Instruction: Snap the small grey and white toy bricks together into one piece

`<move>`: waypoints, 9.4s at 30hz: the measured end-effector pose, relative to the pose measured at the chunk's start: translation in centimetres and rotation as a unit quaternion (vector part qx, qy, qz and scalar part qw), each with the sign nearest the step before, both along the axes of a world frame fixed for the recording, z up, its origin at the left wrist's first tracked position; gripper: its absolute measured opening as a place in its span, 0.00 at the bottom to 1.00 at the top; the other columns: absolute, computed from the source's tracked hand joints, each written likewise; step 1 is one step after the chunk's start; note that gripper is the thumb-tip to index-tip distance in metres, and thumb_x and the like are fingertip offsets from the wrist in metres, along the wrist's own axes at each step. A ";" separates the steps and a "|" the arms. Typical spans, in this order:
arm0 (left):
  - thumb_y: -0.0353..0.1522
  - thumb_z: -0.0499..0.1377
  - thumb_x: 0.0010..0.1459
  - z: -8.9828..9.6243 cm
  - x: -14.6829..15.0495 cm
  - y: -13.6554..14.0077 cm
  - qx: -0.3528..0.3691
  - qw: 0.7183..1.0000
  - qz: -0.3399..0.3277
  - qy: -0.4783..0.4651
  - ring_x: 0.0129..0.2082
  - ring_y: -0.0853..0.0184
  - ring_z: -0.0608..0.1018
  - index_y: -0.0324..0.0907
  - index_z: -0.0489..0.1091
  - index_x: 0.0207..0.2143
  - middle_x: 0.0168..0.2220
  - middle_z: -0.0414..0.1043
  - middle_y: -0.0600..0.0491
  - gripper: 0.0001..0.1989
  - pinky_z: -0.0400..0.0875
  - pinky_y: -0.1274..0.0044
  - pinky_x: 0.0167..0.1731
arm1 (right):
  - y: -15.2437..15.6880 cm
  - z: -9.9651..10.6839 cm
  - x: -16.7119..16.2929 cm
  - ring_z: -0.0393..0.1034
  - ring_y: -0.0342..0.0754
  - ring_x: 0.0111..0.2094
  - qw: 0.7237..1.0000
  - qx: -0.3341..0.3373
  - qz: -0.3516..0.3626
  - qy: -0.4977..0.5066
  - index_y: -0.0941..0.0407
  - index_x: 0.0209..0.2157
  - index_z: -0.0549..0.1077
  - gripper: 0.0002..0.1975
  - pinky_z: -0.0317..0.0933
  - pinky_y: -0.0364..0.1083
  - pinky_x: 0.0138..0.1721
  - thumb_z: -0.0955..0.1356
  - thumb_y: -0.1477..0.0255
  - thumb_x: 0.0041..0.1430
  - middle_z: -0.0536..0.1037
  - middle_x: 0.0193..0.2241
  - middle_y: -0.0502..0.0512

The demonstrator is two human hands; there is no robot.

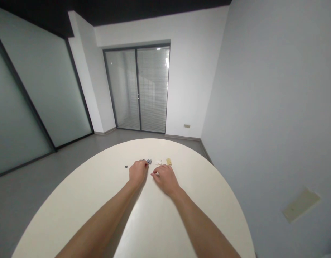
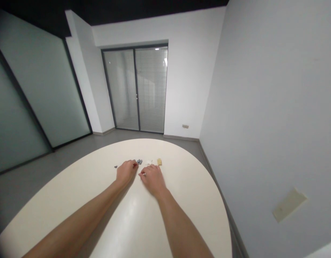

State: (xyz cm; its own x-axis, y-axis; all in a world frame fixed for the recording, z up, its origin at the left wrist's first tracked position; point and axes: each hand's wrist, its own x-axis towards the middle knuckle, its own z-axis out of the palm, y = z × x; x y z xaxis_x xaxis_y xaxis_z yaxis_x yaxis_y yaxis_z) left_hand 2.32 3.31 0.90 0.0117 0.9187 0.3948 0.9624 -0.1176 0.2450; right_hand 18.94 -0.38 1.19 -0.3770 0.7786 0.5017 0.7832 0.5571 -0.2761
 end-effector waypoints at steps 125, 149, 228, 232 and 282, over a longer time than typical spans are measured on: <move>0.35 0.57 0.59 -0.2 -0.3 -4.1 -0.005 0.911 -0.186 -0.368 0.41 0.62 0.77 0.43 0.76 0.41 0.42 0.78 0.48 0.11 0.72 0.74 0.37 | 0.4 0.1 0.2 0.71 0.51 0.42 0.994 0.031 0.048 0.094 0.54 0.40 0.73 0.05 0.59 0.50 0.46 0.65 0.72 0.67 0.79 0.38 0.53; 0.39 0.57 0.59 0.0 -0.2 -4.3 -0.005 0.908 -0.191 -0.372 0.42 0.60 0.78 0.42 0.77 0.40 0.41 0.79 0.47 0.14 0.72 0.73 0.38 | 0.5 0.1 0.3 0.71 0.51 0.42 0.994 0.043 0.041 0.089 0.54 0.38 0.73 0.05 0.60 0.50 0.46 0.65 0.71 0.67 0.79 0.36 0.54; 0.39 0.55 0.62 0.2 -0.3 -4.7 -0.011 0.934 -0.193 -0.302 0.39 0.64 0.78 0.45 0.77 0.45 0.44 0.79 0.51 0.15 0.71 0.73 0.45 | 0.4 0.1 0.2 0.71 0.52 0.42 0.993 0.067 0.059 0.081 0.55 0.41 0.72 0.06 0.62 0.51 0.45 0.64 0.71 0.67 0.78 0.38 0.56; 0.39 0.53 0.63 0.2 -0.3 -4.7 -0.014 0.937 -0.184 -0.296 0.41 0.64 0.78 0.45 0.78 0.43 0.43 0.80 0.52 0.16 0.70 0.74 0.45 | 0.5 -0.1 0.3 0.71 0.52 0.42 0.993 0.072 0.059 0.074 0.55 0.40 0.72 0.05 0.62 0.51 0.45 0.65 0.70 0.67 0.78 0.38 0.55; 0.37 0.54 0.61 -0.1 -1.0 -4.4 0.007 0.940 -0.199 -0.278 0.44 0.62 0.78 0.45 0.76 0.45 0.46 0.79 0.49 0.15 0.73 0.72 0.43 | 0.4 0.2 0.2 0.72 0.50 0.40 0.993 0.062 0.054 0.081 0.54 0.37 0.73 0.04 0.61 0.49 0.44 0.67 0.70 0.66 0.79 0.36 0.53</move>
State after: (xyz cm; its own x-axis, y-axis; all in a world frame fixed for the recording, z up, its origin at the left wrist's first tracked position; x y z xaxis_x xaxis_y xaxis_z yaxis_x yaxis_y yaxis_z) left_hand 1.32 -1.07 0.84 0.1411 0.8803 0.4530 0.5649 -0.4473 0.6934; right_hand 19.19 -0.03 1.36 -0.3618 0.6659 0.6525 0.6677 0.6735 -0.3171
